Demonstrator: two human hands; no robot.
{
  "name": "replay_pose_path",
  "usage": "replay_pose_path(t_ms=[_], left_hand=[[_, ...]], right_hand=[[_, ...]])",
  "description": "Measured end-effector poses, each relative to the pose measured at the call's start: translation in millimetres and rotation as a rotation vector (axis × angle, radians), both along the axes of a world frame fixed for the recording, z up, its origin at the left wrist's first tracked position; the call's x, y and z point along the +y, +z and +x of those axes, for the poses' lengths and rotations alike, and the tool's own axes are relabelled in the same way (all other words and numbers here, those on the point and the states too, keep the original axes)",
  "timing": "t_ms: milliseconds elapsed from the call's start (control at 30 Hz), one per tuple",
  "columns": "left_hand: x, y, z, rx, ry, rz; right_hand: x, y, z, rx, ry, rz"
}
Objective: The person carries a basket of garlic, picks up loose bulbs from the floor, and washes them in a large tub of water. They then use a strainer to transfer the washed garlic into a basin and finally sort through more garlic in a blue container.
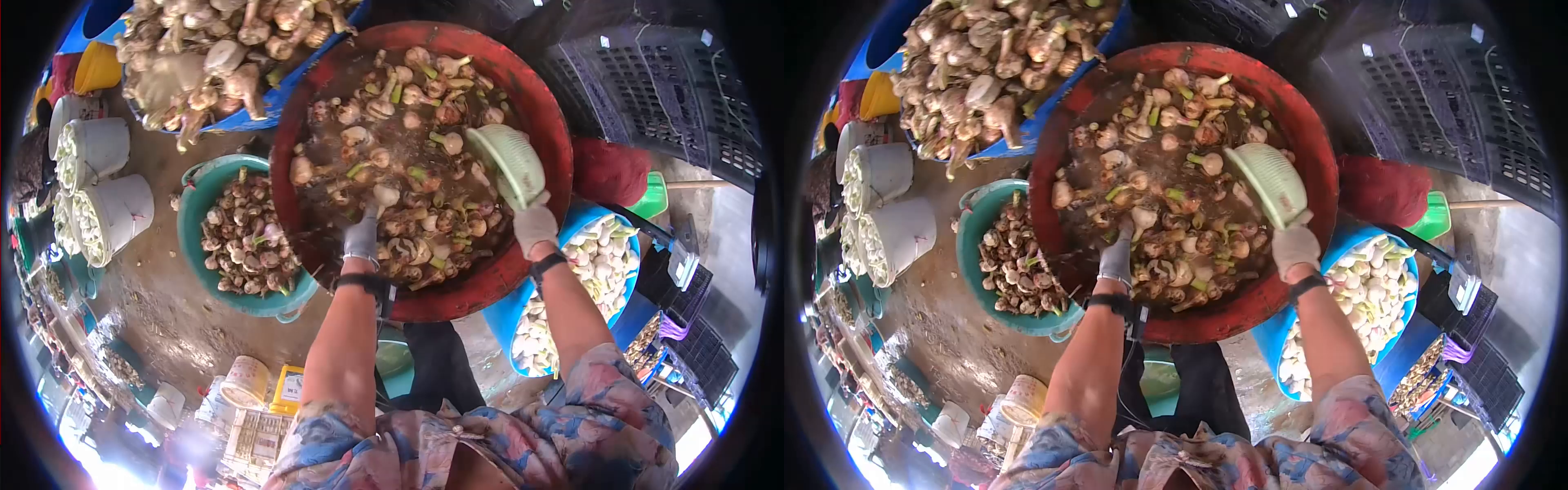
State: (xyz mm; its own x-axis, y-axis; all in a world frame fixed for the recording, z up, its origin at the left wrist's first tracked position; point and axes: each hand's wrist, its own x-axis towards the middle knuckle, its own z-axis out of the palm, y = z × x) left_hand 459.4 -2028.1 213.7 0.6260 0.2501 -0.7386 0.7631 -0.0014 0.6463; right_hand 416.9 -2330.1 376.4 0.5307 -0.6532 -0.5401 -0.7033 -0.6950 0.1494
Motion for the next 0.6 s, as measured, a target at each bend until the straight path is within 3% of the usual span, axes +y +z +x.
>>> replay_pose_path(t_ms=[33,100,133,200,233,300,333,367,400,433,500,533,567,600], left_hand=[[-4.8,-26.3,-1.4,0.019,0.056,-0.073],[-24.9,22.2,29.5,0.033,-0.019,0.116],[-24.6,12.9,37.0,0.027,-0.028,0.125],[-21.4,-5.5,49.5,0.258,-0.024,-0.001],[-24.8,-6.0,52.8,0.255,-0.03,-0.001],[-34.9,19.1,61.1,0.221,-0.022,-0.325],[-43.6,42.1,69.0,0.336,-0.069,-0.347],[-49.3,35.8,74.0,0.318,-0.076,-0.357],[-51.9,28.0,79.0,0.285,-0.261,-0.243],[-54.3,22.9,81.2,0.254,-0.443,-0.124],[-63.7,22.6,84.7,0.245,-0.369,-0.147],[-63.4,24.5,83.9,0.228,-0.396,-0.237],[-63.1,28.0,82.3,0.21,-0.418,-0.327],[-62.9,33.7,78.8,0.27,-0.366,-0.36]], right_hand=[[6.5,-16.8,1.2,0.09,0.107,0.004],[2.8,-88.9,-23.6,0.086,0.017,0.138],[3.9,-114.8,-29.5,0.08,0.008,0.148],[6.6,-151.0,-34.6,-0.032,-0.108,0.157],[3.3,-153.7,-28.8,-0.035,-0.114,0.157],[-1.5,-139.3,-7.6,0.211,-0.363,0.667],[0.0,-135.3,2.8,0.178,-0.45,0.681],[1.8,-134.4,10.6,0.142,-0.532,0.699],[-24.8,-206.7,-32.1,0.053,0.169,0.743],[-20.6,-200.5,-35.7,0.04,0.168,0.737],[-9.6,-162.4,-33.6,-0.275,0.513,0.761],[-0.9,-139.2,-20.5,0.03,-0.349,1.066],[0.3,-129.7,-25.5,0.032,-0.351,1.066],[4.6,-118.7,-30.9,-0.024,-0.091,1.068]])
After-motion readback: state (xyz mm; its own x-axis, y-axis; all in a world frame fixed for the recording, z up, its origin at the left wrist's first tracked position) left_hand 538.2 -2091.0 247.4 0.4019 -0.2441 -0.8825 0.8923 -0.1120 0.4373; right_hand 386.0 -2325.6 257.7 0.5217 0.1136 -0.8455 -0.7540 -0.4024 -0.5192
